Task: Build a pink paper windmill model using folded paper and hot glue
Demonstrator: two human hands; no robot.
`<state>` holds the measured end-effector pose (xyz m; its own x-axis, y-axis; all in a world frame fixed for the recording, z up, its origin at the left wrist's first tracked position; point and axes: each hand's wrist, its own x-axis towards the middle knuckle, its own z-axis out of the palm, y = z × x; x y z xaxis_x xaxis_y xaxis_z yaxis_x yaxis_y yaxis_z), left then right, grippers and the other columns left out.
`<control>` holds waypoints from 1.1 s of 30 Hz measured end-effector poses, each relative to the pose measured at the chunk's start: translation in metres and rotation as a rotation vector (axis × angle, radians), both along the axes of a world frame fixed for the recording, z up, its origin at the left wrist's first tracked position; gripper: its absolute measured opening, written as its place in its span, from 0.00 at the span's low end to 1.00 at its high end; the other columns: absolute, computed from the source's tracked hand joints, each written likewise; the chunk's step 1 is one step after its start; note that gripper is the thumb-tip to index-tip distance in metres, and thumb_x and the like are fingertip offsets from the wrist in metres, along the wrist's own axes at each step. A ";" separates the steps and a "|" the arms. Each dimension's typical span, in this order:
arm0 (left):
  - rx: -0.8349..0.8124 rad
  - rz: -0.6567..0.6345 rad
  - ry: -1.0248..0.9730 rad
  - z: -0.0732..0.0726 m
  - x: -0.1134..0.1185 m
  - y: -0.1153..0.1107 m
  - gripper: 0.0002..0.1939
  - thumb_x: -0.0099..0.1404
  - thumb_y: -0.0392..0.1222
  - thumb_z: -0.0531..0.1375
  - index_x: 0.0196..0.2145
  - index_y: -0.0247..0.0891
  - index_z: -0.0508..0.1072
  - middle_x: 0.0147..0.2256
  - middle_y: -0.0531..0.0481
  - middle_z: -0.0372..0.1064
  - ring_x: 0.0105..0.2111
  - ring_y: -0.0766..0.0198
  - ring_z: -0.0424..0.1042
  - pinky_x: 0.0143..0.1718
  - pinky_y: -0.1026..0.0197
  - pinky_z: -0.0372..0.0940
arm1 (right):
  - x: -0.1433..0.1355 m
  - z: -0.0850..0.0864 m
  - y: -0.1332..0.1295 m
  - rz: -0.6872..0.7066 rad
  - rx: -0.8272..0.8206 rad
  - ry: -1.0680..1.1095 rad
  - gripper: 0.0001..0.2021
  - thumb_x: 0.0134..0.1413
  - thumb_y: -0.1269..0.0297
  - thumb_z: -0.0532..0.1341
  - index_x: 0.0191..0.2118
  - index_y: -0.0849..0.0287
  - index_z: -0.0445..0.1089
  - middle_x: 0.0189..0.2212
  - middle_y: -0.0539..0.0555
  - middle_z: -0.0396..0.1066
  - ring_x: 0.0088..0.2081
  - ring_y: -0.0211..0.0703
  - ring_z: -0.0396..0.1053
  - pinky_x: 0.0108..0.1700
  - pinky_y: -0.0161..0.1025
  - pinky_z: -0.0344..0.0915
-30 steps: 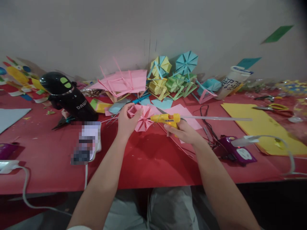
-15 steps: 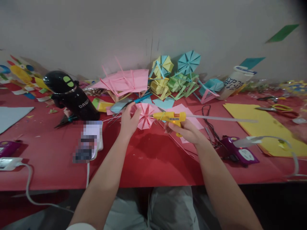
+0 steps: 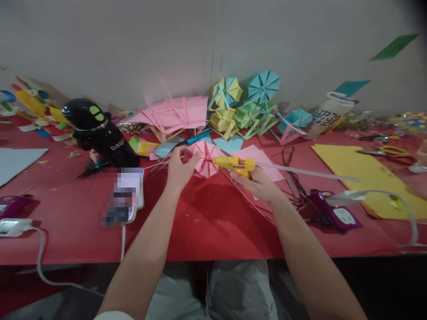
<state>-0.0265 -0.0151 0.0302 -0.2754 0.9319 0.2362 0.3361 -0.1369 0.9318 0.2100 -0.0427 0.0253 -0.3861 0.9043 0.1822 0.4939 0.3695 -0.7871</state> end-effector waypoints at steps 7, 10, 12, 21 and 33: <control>0.005 -0.031 0.007 0.000 0.001 -0.002 0.23 0.53 0.54 0.68 0.41 0.38 0.69 0.44 0.44 0.72 0.45 0.56 0.71 0.50 0.52 0.64 | -0.004 -0.003 -0.001 0.008 0.080 -0.020 0.19 0.64 0.48 0.54 0.47 0.57 0.71 0.36 0.55 0.74 0.36 0.47 0.69 0.41 0.43 0.67; 0.015 -0.023 0.017 0.000 0.001 -0.002 0.24 0.52 0.55 0.69 0.41 0.39 0.70 0.44 0.44 0.72 0.45 0.55 0.71 0.50 0.52 0.64 | -0.006 -0.002 -0.003 -0.011 0.073 -0.045 0.18 0.64 0.50 0.54 0.47 0.59 0.72 0.36 0.57 0.75 0.39 0.50 0.71 0.43 0.44 0.68; 0.013 -0.018 0.023 0.000 0.001 -0.002 0.24 0.53 0.56 0.69 0.40 0.39 0.70 0.44 0.44 0.72 0.45 0.55 0.71 0.50 0.51 0.64 | -0.007 0.000 -0.004 -0.017 0.093 -0.059 0.18 0.64 0.52 0.55 0.48 0.59 0.72 0.38 0.58 0.76 0.40 0.52 0.72 0.44 0.45 0.69; 0.010 -0.014 0.021 0.003 0.002 -0.004 0.23 0.54 0.54 0.68 0.41 0.38 0.71 0.43 0.44 0.73 0.44 0.56 0.71 0.49 0.52 0.65 | -0.009 0.002 -0.006 -0.040 0.094 -0.123 0.18 0.64 0.52 0.55 0.48 0.59 0.72 0.37 0.60 0.76 0.43 0.56 0.73 0.45 0.46 0.68; 0.003 -0.013 0.014 0.002 0.000 -0.002 0.21 0.54 0.55 0.68 0.39 0.39 0.71 0.41 0.46 0.73 0.41 0.58 0.71 0.47 0.54 0.65 | -0.008 0.002 -0.006 -0.047 0.128 -0.126 0.18 0.64 0.51 0.55 0.47 0.58 0.72 0.37 0.59 0.76 0.42 0.56 0.73 0.43 0.46 0.68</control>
<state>-0.0261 -0.0172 0.0326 -0.2600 0.9346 0.2429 0.3470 -0.1443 0.9267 0.2021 -0.0488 0.0272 -0.3713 0.8942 0.2500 0.6044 0.4372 -0.6660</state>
